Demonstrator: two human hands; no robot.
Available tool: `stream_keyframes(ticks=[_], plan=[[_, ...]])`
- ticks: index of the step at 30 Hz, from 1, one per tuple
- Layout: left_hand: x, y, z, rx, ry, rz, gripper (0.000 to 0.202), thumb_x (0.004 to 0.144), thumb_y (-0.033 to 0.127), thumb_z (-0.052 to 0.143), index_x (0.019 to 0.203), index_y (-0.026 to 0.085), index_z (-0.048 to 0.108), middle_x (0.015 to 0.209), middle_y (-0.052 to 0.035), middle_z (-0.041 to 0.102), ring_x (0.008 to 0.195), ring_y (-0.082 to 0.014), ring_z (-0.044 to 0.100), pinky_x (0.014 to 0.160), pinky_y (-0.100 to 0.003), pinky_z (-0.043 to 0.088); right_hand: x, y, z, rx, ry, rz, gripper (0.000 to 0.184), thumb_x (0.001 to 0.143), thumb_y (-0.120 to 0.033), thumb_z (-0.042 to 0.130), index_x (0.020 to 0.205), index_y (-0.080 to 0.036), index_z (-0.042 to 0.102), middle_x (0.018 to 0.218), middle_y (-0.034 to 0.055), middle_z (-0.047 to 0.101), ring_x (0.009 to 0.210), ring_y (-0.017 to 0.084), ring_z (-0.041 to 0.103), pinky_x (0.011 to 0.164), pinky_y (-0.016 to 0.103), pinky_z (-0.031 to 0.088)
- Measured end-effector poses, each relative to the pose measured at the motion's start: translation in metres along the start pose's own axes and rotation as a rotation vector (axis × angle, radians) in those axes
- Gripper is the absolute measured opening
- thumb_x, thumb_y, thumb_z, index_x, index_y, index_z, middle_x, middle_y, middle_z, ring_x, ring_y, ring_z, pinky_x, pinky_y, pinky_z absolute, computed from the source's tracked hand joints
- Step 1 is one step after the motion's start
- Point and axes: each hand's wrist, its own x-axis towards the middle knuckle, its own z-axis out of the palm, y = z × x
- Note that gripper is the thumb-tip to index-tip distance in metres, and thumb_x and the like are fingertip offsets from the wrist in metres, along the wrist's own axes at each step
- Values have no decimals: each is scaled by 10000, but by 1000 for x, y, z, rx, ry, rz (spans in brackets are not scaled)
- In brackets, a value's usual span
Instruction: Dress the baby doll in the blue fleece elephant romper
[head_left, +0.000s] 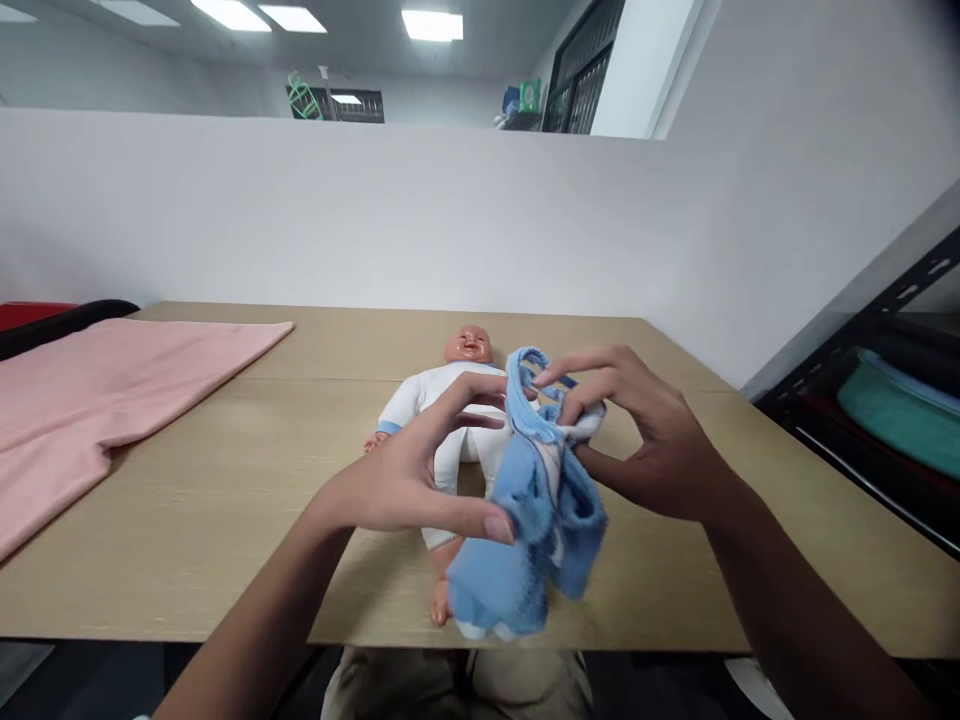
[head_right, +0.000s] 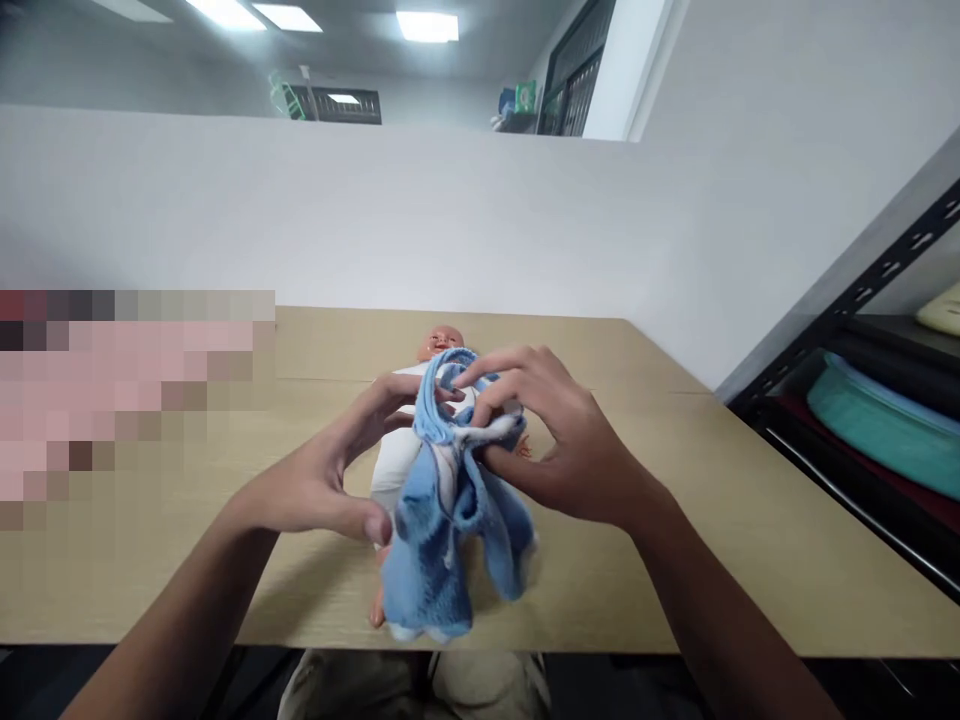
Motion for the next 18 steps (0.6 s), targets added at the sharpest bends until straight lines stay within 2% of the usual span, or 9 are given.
stream_keyframes(ticks=[2,4,7,11,15,18], plan=[[15,-3,-18,-42,-58,26,992,741,443,1017,1567,382,472,1634,-102,503,1493,-373,523,1252,-539,453,18,11,-1,-52,-29,-5,261,857,-96,792,989,-276,657,1320,67,728,1248,301,676,1040,457,543],[26,-4,-35,-1,-38,13,966,757,376,1015,1552,391,466,1580,-96,540,1432,-334,575,1212,-510,498,32,21,-2,-45,-76,-21,275,847,-85,780,980,-275,632,1334,70,704,1303,312,649,1083,476,526],[36,-1,-62,121,-31,-29,705,862,260,935,1447,330,549,1394,-78,627,1261,-246,657,1141,-441,544,48,34,-5,-48,-134,-27,280,843,-84,786,970,-271,621,1337,80,670,1321,321,628,1123,502,505],[46,5,-94,256,-78,-26,455,943,224,848,1338,234,621,1248,-86,669,1128,-203,669,1038,-366,552,57,50,-13,41,-166,-39,237,877,-135,815,911,-267,621,1249,75,672,1207,302,664,1073,481,539],[55,-3,-112,368,36,-8,294,1005,243,768,1262,224,626,1216,-74,647,1039,-168,618,938,-304,517,57,74,-16,258,-83,3,258,913,-243,853,780,-260,633,1197,70,655,1176,292,656,1041,465,572],[62,-15,-114,435,171,-25,208,1055,276,680,1250,238,619,1148,-48,619,989,-169,582,887,-304,508,58,94,-14,389,54,53,394,922,-417,866,652,-260,627,1124,68,639,1192,307,640,1090,496,573]])
